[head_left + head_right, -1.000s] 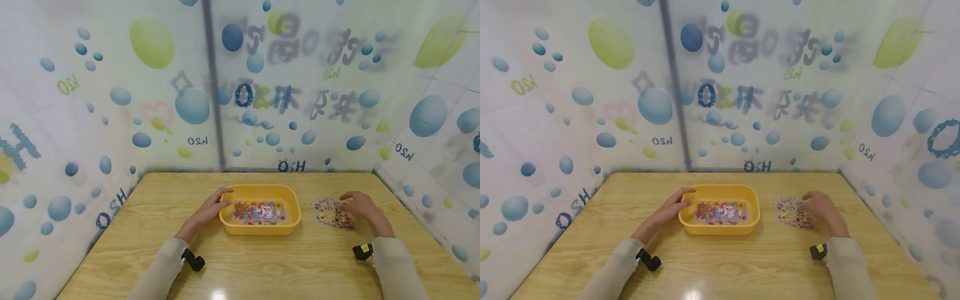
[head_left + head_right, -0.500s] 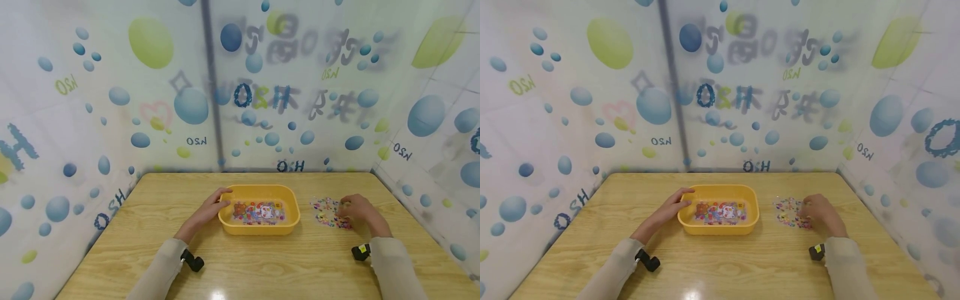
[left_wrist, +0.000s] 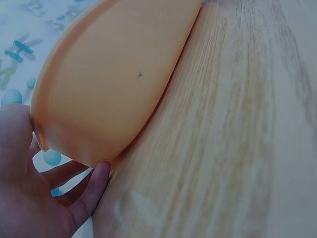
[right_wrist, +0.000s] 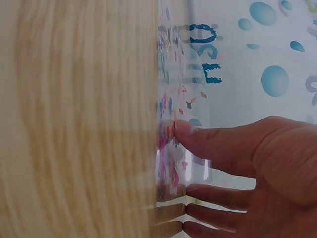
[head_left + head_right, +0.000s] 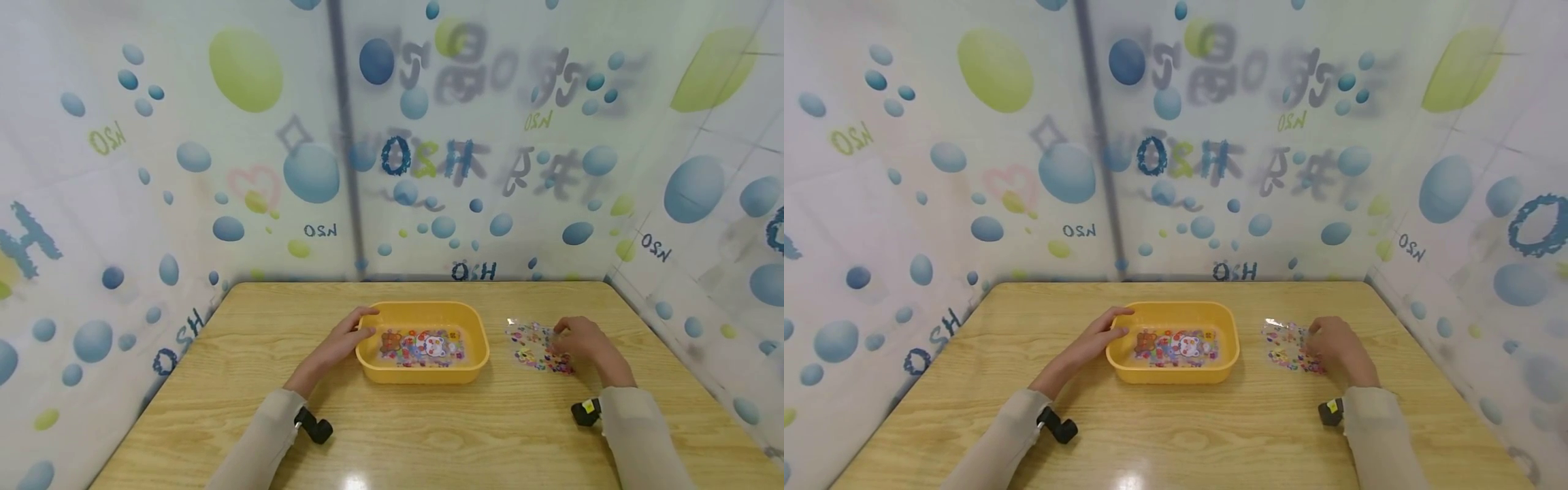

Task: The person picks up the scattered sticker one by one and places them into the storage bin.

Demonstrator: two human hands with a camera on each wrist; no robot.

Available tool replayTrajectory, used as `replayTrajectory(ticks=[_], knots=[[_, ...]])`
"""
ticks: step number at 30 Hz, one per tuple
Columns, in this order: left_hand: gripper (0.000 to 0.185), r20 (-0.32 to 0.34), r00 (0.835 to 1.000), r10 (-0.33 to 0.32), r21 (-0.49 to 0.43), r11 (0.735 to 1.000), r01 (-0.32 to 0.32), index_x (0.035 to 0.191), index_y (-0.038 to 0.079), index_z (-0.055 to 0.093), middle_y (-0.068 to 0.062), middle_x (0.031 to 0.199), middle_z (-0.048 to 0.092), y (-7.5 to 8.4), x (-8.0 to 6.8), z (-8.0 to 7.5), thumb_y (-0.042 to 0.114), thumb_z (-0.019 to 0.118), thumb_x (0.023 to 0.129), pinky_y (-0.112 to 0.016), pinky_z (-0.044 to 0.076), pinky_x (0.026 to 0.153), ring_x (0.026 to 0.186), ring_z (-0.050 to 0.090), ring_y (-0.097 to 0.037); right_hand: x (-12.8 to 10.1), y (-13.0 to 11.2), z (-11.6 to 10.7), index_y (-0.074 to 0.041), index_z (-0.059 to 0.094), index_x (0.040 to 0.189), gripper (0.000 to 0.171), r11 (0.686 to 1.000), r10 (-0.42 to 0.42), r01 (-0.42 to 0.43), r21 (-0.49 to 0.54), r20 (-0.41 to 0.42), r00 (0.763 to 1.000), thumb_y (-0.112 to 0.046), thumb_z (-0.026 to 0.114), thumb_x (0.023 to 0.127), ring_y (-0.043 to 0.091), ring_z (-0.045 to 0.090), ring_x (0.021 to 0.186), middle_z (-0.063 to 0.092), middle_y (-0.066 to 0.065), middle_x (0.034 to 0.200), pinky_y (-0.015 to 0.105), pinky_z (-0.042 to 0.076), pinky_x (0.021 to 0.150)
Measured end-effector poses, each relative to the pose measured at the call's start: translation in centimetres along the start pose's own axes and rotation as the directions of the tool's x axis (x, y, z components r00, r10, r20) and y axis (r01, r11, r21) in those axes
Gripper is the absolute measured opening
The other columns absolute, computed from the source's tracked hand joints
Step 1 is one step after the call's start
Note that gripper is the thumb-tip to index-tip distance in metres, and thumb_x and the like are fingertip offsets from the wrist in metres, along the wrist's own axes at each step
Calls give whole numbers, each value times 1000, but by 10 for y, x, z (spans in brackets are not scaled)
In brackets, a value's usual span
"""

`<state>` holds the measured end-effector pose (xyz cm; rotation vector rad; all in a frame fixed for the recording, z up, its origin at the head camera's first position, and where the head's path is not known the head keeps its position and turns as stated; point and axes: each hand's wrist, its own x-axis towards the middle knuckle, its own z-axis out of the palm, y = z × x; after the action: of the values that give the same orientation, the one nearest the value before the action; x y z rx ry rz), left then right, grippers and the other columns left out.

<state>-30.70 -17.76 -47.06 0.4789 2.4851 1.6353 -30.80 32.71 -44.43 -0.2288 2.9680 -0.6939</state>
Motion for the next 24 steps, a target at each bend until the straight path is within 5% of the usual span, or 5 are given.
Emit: replayTrajectory(ticks=[11,16,21,24], knots=[[43,9,1000,13,1,1000,-13,151,13,48,-14,166,36,-1,0,-1,19,51,108,-63,28,123,154,30,-40,2,-4,1,9,64,111,37,999,38,-38,8,-3,999,-16,73,86,30,57,83,67,27,105,47,53,75],[44,3,1000,14,9,1000,-14,151,13,48,-14,165,37,-2,1,0,20,52,108,-62,28,123,154,32,-39,1,-9,0,10,59,120,43,998,62,-61,-6,10,998,-15,72,87,37,58,89,62,37,119,52,52,79],[44,3,1000,9,14,1000,-9,151,13,48,-14,165,37,-2,1,0,21,52,108,-61,30,122,153,34,-38,1,-14,0,12,48,132,57,990,141,-142,17,34,989,-12,76,88,50,55,110,51,43,135,65,48,98],[44,4,1000,12,14,1000,-12,151,13,48,-14,165,38,-2,1,0,21,52,108,-61,30,122,153,33,-38,0,-15,0,13,45,132,59,986,161,-162,37,28,987,-8,77,87,47,54,105,52,42,131,60,50,96]])
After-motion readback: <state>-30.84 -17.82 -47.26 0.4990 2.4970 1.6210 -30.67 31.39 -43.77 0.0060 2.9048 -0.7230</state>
